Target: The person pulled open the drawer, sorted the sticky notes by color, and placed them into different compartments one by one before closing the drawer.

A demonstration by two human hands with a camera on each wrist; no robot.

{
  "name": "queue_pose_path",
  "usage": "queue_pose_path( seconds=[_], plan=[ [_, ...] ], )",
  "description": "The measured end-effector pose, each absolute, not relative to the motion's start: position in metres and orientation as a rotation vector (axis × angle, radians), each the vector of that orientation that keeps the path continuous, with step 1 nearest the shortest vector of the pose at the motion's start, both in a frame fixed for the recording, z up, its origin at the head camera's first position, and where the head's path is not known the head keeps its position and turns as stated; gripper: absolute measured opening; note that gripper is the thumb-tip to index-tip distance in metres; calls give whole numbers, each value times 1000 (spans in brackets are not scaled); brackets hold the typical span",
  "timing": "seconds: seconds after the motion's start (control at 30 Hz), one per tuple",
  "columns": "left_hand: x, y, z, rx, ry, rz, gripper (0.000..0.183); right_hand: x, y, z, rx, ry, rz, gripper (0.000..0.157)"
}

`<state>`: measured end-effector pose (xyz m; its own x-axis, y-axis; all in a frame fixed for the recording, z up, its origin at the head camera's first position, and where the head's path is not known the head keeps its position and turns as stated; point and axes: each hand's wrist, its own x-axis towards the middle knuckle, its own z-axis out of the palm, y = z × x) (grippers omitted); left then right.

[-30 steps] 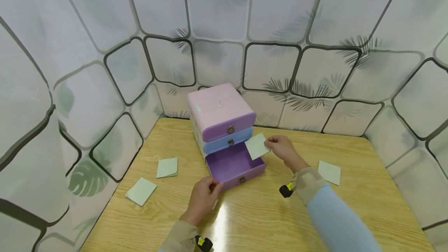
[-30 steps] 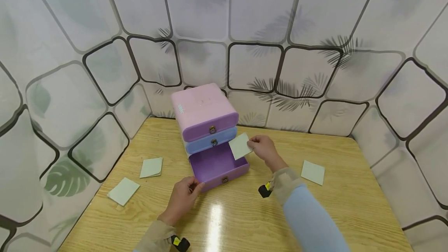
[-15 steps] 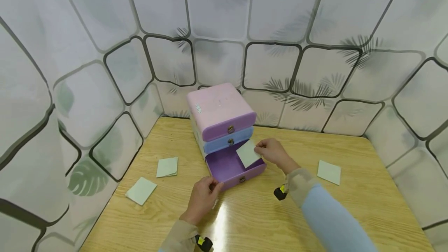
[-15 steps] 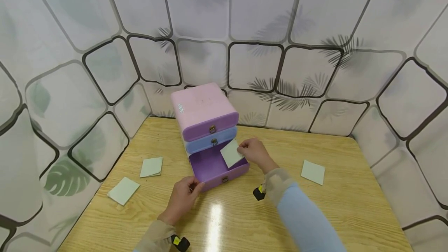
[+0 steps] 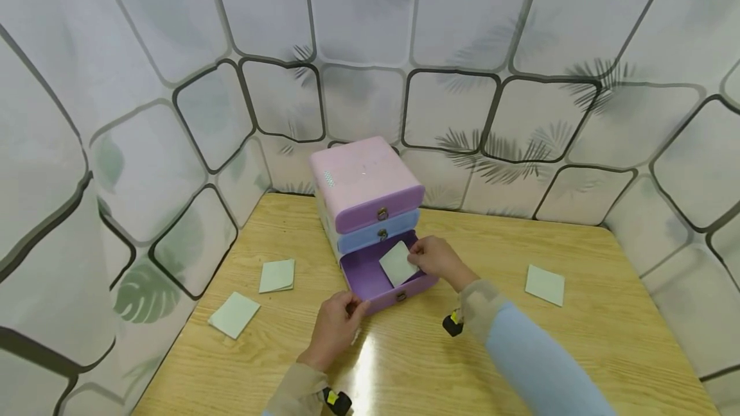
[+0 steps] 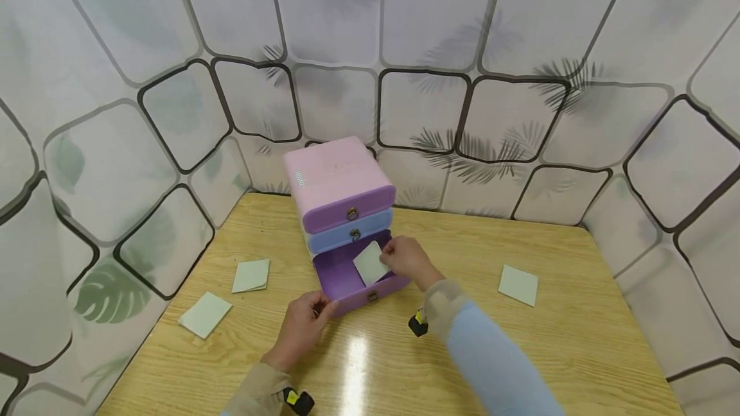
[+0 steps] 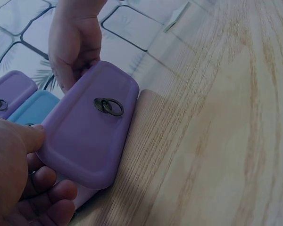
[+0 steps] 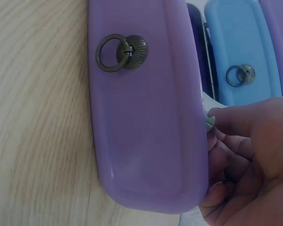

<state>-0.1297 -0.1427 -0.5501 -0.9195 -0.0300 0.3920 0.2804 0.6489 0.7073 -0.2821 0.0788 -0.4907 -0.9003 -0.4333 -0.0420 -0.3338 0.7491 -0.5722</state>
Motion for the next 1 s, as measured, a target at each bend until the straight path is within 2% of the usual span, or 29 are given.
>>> queue_pose_path(
  seconds=[0.43, 0.67, 1.0],
  plan=[
    [-132, -141, -549, -207, -2506, -1176, 20, -282, 68, -493, -583, 2782, -637, 7],
    [-130, -141, -547, -189, -2523, -1184, 20, -284, 64, -499, -618, 2767, -548, 40],
    [-129, -143, -550, -211, -2498, -1162, 20, -281, 59, -499, -547, 2783, -416, 33]
  ],
)
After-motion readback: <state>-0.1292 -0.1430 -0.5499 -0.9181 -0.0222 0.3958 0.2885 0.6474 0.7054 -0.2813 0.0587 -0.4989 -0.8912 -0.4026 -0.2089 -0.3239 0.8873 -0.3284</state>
